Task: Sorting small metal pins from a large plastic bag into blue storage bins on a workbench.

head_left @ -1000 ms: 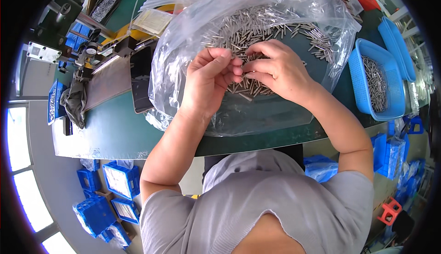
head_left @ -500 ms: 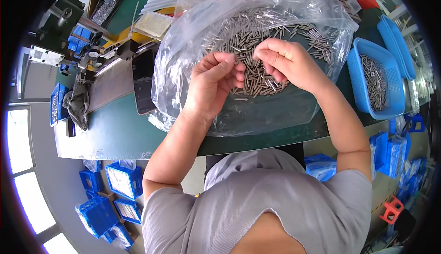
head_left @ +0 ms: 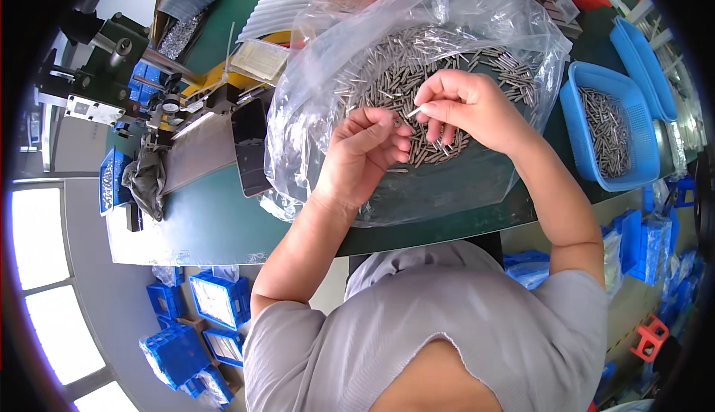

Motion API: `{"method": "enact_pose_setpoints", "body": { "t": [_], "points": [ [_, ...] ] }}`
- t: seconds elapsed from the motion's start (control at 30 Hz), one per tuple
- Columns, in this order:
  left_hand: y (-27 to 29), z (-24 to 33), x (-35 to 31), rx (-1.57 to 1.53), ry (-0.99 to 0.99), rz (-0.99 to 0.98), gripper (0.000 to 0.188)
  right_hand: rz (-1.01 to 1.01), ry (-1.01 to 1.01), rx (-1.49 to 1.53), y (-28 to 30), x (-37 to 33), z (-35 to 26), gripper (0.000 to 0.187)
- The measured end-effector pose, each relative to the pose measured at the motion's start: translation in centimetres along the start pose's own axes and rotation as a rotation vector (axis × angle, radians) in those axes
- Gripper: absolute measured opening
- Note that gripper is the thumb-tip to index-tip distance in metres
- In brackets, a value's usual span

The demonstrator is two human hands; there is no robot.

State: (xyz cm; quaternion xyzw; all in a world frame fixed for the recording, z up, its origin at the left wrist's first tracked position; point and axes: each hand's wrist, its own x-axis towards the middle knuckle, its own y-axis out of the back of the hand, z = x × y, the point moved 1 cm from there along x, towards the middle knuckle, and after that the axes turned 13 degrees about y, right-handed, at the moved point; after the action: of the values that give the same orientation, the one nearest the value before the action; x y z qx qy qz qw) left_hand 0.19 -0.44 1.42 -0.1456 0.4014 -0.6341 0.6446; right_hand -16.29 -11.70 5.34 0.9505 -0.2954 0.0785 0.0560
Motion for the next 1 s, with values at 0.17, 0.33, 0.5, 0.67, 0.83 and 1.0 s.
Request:
{"method": "enact_pose_setpoints", "body": {
  "t": [0.17, 0.33, 0.5, 0.67, 0.83, 1.0],
  "points": [
    [-1.5, 0.0, -1.3, 0.005, 0.064, 0.034, 0.01, 0.022, 0.038, -0.047, -1.2, -1.1, -1.0, 0.008],
    [-1.0, -2.5, -2.7, -0.102, 0.127, 0.052, 0.011, 0.017, -0.02, 0.027, -2.1, -2.1, 0.1, 0.007],
    [-0.3, -3.8, -3.1, -0.18, 0.133, 0.077, 0.011, -0.043, 0.031, -0.02, -2.9, -2.3, 0.8, 0.007],
    [-0.3, -4.4, -3.1, -0.149, 0.091, 0.055, 0.012, -0.015, 0.014, 0.068, -3.2, -2.6, 1.0, 0.007],
    [-0.1, -4.3, -3.4, -0.214, 0.115, 0.027, 0.009, -0.046, 0.021, -0.033, -2.9, -2.5, 0.9, 0.008],
    [0.1, -4.2, -3.7, -0.205, 0.146, 0.047, 0.01, -0.053, 0.161, -0.123, -2.9, -2.4, 1.1, 0.011]
  ]
}}
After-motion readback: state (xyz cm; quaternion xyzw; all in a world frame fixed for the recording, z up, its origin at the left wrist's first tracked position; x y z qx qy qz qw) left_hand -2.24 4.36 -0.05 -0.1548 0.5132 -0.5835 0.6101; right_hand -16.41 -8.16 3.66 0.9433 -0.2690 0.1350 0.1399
